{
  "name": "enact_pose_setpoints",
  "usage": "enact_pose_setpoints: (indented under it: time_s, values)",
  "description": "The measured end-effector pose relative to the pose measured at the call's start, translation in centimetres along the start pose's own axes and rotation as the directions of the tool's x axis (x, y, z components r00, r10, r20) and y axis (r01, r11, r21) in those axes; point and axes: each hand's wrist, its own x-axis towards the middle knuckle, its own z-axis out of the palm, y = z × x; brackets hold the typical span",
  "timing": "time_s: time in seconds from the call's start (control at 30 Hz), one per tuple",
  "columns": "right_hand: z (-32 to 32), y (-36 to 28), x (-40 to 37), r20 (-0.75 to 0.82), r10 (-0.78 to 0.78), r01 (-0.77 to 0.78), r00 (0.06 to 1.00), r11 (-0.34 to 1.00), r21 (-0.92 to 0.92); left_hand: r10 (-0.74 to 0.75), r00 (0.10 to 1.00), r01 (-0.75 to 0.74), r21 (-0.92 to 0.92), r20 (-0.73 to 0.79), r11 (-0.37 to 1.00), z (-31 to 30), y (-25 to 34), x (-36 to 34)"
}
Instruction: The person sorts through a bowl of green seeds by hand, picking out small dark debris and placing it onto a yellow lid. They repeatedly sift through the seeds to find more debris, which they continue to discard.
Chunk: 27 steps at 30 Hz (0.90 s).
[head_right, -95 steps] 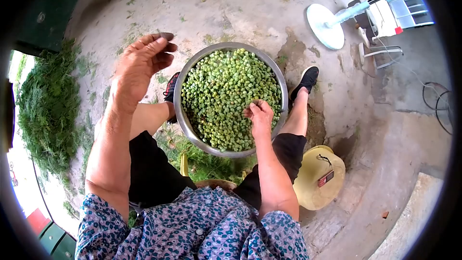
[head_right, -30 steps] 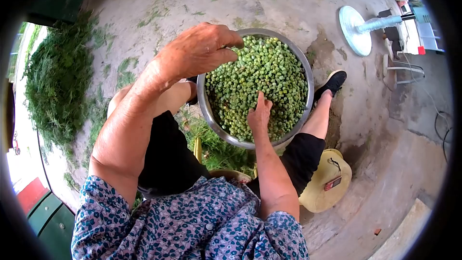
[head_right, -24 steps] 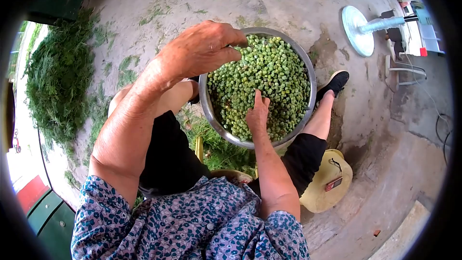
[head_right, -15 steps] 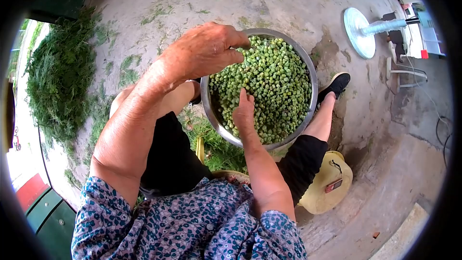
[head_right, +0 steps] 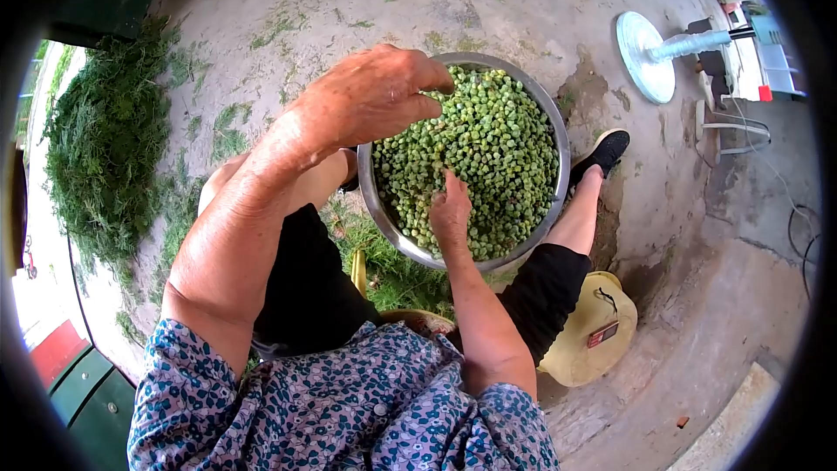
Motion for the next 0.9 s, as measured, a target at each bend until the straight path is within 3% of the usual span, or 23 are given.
enact_pose_setpoints:
  time_s: [0.17,0.47,0.57,0.67,0.73,0.83,0.9]
  values:
    - [0.1,-1.2,-0.3,-0.018,0.032,-0.033,0.999,0.999,-0.043,0.001,1.000,-0.001,0.013,0.003,1.000,0.2,-0.1,0.2]
    - [3.8,-2.3,0.0,0.084,-0.160,0.159,0.984,0.987,0.013,-0.017,1.000,0.017,0.009,0.012,1.000,-0.2,0.1,0.1]
    - [3.3,-3.4,0.1,0.120,-0.183,0.181,0.976,0.983,0.026,0.038,0.999,-0.037,0.020,-0.035,0.999,0.3,-0.3,0.2]
    - [2.4,-3.8,0.7,-0.107,-0.142,0.124,0.984,0.979,-0.160,0.038,0.998,-0.038,0.005,-0.039,0.999,0.1,-0.2,0.0]
    - [1.3,-4.2,1.0,-0.013,-0.046,0.042,0.999,0.974,-0.223,0.041,0.998,-0.040,0.008,-0.047,0.999,0.3,-0.3,0.1]
    - [1.7,-2.5,1.1,0.086,-0.150,0.168,0.985,0.946,-0.277,0.059,0.996,-0.058,0.012,-0.072,0.998,0.1,-0.3,0.1]
    - [1.5,-2.6,0.5,0.141,-0.125,0.153,0.982,0.966,-0.210,0.056,0.996,-0.056,0.005,-0.072,0.998,0.1,-0.3,0.1]
